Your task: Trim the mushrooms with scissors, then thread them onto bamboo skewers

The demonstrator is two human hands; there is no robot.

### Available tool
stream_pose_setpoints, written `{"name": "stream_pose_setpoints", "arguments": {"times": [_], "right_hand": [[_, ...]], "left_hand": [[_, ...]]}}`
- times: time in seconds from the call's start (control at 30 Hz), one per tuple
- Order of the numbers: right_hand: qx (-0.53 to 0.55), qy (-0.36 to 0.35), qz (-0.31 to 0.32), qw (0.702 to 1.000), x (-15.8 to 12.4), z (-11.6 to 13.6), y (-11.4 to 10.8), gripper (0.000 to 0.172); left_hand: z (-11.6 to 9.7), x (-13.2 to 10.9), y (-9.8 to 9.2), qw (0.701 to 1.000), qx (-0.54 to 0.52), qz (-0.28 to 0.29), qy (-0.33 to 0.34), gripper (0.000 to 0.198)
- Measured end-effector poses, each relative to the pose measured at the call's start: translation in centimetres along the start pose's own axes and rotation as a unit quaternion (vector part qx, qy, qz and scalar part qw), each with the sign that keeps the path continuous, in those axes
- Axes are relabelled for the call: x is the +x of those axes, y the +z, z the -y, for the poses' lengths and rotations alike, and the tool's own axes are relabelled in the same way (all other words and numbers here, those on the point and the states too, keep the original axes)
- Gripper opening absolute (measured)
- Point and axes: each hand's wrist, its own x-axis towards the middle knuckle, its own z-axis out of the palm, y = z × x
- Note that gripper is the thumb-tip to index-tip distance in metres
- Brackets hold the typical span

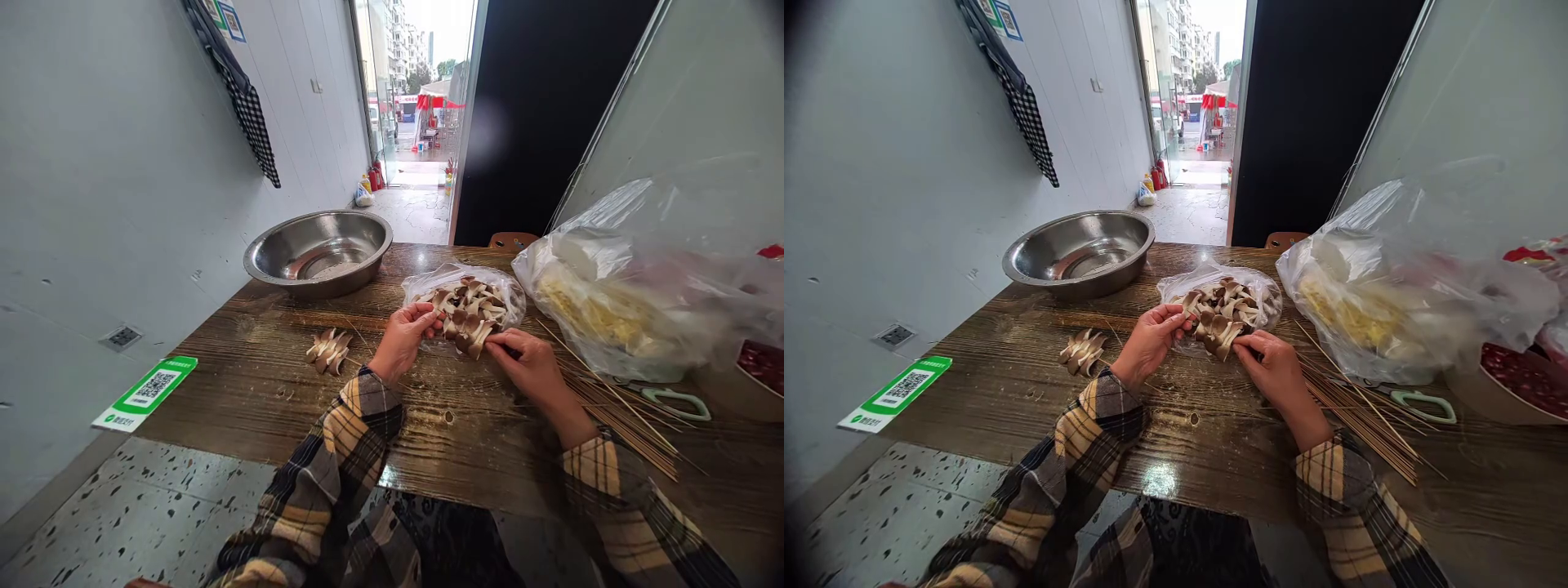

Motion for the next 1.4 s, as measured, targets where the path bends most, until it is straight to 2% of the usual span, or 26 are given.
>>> {"name": "stream_pose_setpoints", "arguments": {"times": [0.13,0.3,0.73,1.4], "right_hand": [[-0.004,-0.002,0.003,1.000,-0.03,-0.13,0.06,0.018],[-0.004,-0.002,0.003,1.000,0.01,-0.16,0.07,0.019],[-0.011,-0.003,-0.004,1.000,-0.02,-0.16,0.05,0.020],[0.008,0.002,-0.010,1.000,0.00,0.17,0.04,0.021]], "left_hand": [[0.35,0.12,0.12,0.996,0.059,-0.038,0.054,0.027],[0.64,0.10,0.29,0.993,0.069,-0.057,0.077,0.028],[0.76,0.09,0.39,0.991,0.046,-0.087,0.087,0.027],[0.59,-0.27,0.82,0.992,0.046,-0.083,0.085,0.028]]}}
